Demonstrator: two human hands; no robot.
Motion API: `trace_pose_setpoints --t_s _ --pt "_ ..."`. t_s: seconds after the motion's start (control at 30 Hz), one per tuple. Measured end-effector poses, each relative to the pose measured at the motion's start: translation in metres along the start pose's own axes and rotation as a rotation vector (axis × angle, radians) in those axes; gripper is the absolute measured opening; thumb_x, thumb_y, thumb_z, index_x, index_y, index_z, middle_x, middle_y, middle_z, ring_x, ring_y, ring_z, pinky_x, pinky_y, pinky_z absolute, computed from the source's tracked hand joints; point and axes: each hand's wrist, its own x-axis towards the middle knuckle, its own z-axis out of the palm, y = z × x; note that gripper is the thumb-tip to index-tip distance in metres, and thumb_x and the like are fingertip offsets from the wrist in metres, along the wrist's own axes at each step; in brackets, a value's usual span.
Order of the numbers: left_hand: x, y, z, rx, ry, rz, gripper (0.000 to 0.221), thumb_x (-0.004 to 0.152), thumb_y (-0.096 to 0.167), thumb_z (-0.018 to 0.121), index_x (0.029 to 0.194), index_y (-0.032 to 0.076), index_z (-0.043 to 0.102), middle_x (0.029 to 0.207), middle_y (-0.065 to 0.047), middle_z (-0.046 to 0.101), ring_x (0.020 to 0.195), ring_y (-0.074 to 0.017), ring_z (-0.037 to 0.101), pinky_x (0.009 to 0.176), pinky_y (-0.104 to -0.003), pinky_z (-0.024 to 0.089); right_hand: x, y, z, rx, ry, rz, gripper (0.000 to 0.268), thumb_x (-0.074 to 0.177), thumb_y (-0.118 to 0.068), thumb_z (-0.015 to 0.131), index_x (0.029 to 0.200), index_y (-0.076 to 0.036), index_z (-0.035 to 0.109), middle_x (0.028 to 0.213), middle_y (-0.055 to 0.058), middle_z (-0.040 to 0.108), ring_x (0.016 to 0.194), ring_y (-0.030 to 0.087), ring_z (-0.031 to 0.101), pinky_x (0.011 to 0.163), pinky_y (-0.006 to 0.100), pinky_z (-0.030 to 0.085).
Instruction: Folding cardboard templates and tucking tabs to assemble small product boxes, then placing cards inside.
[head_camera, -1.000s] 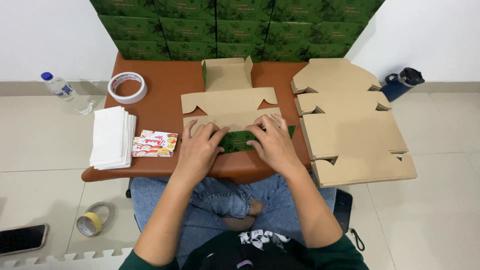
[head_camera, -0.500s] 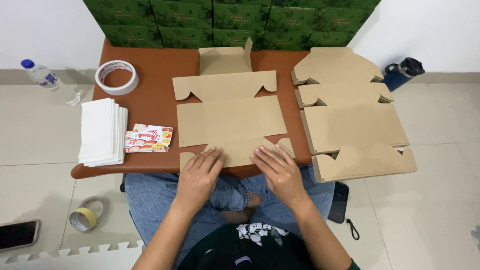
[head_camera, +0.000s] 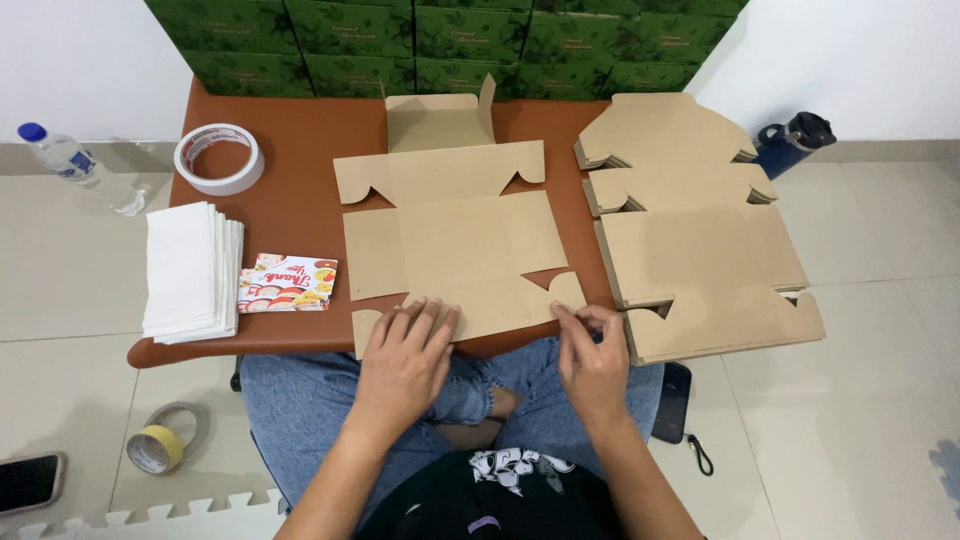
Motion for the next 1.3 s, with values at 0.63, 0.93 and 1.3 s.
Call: trace_pose_setpoints --t_s 0.63,0.93,1.3 --pt "0.012 0.0 0.017 -0.252 0.024 -0.001 0.046 0.092 0.031 0.072 0.127 0.003 0.061 0.125 -0.015 0.064 0.127 -0.0294 0.06 0.115 -0.045 0.041 0.012 -0.026 0.005 0.308 -0.326 -0.062 0.05 0.108 -0.025 0.033 0.148 0.002 0.047 0.151 0.023 0.05 0.14 0.035 0.045 0.119 0.052 0.027" --pt "0.016 -0.001 0.013 -0.31 0.082 -0.017 0.042 0.087 0.028 0.078 0.116 0.001 0.066 0.116 -0.015 0.068 0.124 -0.0297 0.063 0.112 -0.043 0.046 0.034 -0.021 0.028 0.058 -0.537 -0.132 0.059 0.107 -0.033 0.037 0.154 0.002 0.037 0.159 0.025 0.037 0.149 0.035 0.032 0.123 0.049 0.017" --pt "-0.017 -0.018 -0.043 -0.032 -0.145 -0.101 0.049 0.079 0.013 0.061 0.128 0.008 0.066 0.133 -0.004 0.066 0.131 -0.0193 0.056 0.113 -0.042 0.04 0.046 -0.027 0.017 -0.014 -0.61 -0.189 0.077 0.091 -0.061 0.053 0.156 -0.023 0.038 0.165 0.017 0.028 0.153 0.028 0.023 0.123 0.044 0.018"
